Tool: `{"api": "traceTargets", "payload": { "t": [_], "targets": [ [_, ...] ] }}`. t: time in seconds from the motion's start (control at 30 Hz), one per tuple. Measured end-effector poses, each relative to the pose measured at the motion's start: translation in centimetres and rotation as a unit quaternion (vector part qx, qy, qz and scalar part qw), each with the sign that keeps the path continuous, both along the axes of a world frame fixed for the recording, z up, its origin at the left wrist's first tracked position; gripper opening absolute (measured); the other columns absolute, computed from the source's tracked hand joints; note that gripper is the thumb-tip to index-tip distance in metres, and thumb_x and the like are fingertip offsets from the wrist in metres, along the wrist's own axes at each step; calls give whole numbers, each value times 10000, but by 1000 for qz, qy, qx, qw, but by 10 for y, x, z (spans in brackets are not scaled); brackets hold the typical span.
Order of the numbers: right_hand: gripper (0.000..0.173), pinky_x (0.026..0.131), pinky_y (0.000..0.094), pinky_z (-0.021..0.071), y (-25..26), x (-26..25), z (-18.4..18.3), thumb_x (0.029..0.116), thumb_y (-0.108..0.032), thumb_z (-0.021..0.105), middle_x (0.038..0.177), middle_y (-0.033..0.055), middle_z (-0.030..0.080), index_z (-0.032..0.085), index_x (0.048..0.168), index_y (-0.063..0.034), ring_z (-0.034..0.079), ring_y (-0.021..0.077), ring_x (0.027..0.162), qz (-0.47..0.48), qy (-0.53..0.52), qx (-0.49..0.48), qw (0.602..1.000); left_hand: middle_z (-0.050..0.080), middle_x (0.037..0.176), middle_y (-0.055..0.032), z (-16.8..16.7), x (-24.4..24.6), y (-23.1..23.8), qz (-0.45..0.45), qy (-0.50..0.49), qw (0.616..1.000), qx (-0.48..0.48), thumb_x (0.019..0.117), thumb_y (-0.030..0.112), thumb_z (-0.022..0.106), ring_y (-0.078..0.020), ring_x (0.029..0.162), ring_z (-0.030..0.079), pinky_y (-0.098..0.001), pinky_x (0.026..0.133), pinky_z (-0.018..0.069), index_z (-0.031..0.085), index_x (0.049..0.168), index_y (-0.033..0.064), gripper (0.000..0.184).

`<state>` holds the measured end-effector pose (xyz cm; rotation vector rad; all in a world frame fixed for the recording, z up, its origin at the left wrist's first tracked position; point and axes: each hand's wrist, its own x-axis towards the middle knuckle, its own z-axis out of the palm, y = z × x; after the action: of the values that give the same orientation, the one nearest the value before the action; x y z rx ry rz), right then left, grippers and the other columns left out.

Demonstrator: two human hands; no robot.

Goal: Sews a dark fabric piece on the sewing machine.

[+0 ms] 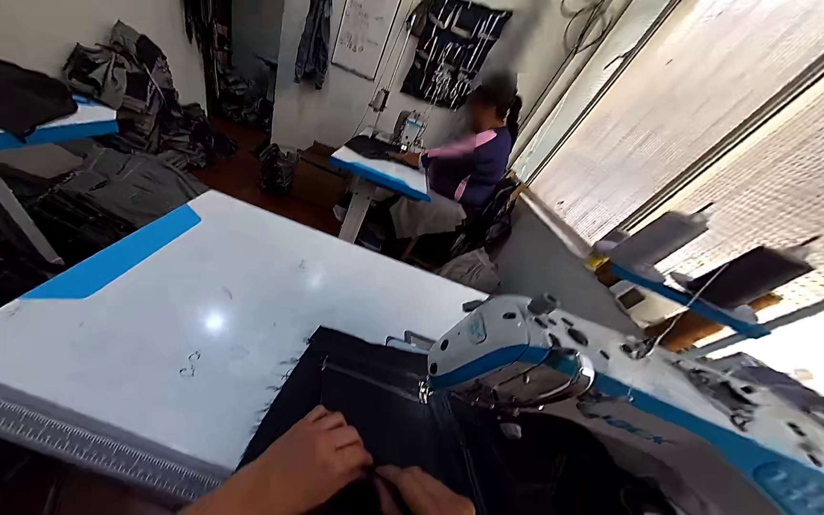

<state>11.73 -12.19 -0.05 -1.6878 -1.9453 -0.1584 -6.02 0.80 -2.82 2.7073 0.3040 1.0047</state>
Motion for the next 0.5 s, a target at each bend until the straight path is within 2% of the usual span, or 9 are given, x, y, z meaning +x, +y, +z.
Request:
{"api": "traceTargets", "payload": {
  "t": [0.07, 0.1, 0.23, 0.37, 0.5],
  "targets": [
    [169, 562, 288, 567, 0, 4, -10, 934, -208, 658, 779, 42, 740, 780, 925, -92, 714, 147, 679, 10, -22, 45, 999, 751, 1045, -70, 1, -12, 3, 4, 29, 999, -38, 977, 310, 655, -249, 1016, 711, -439, 905, 557, 737, 1137, 98, 279],
    [181, 559, 266, 555, 0, 6, -14, 946, -218, 644, 775, 35, 738, 777, 923, -97, 706, 133, 675, 16, -25, 61, 998, 751, 1049, -50, -1, -17, 7, 11, 33, 999, -41, 967, 345, 659, -224, 1020, 705, -415, 902, 555, 740, 1153, 109, 311],
    [184, 563, 224, 535, 3, 5, -18, 952, -219, 641, 761, 24, 733, 776, 919, -98, 690, 106, 663, 23, -6, 83, 996, 747, 1061, 23, -6, -38, 23, 13, 31, 999, 4, 971, 387, 645, -157, 1051, 676, -347, 943, 531, 773, 1080, 155, 287],
    [170, 563, 210, 528, 4, 6, -18, 950, -212, 650, 748, 19, 727, 777, 934, -100, 681, 94, 655, 25, 11, 88, 996, 764, 1059, 4, -4, -39, 25, -11, 24, 996, 88, 1017, 298, 598, -162, 1040, 688, -341, 999, 507, 782, 1089, 141, 252],
    [152, 593, 203, 538, 4, 6, -24, 959, -191, 655, 753, 23, 728, 768, 934, -93, 694, 102, 690, 49, -22, 121, 991, 771, 957, -37, 6, -36, 27, -34, 36, 984, 171, 1018, 108, 566, -183, 930, 722, -345, 969, 546, 775, 1043, 77, 213]
  ]
}}
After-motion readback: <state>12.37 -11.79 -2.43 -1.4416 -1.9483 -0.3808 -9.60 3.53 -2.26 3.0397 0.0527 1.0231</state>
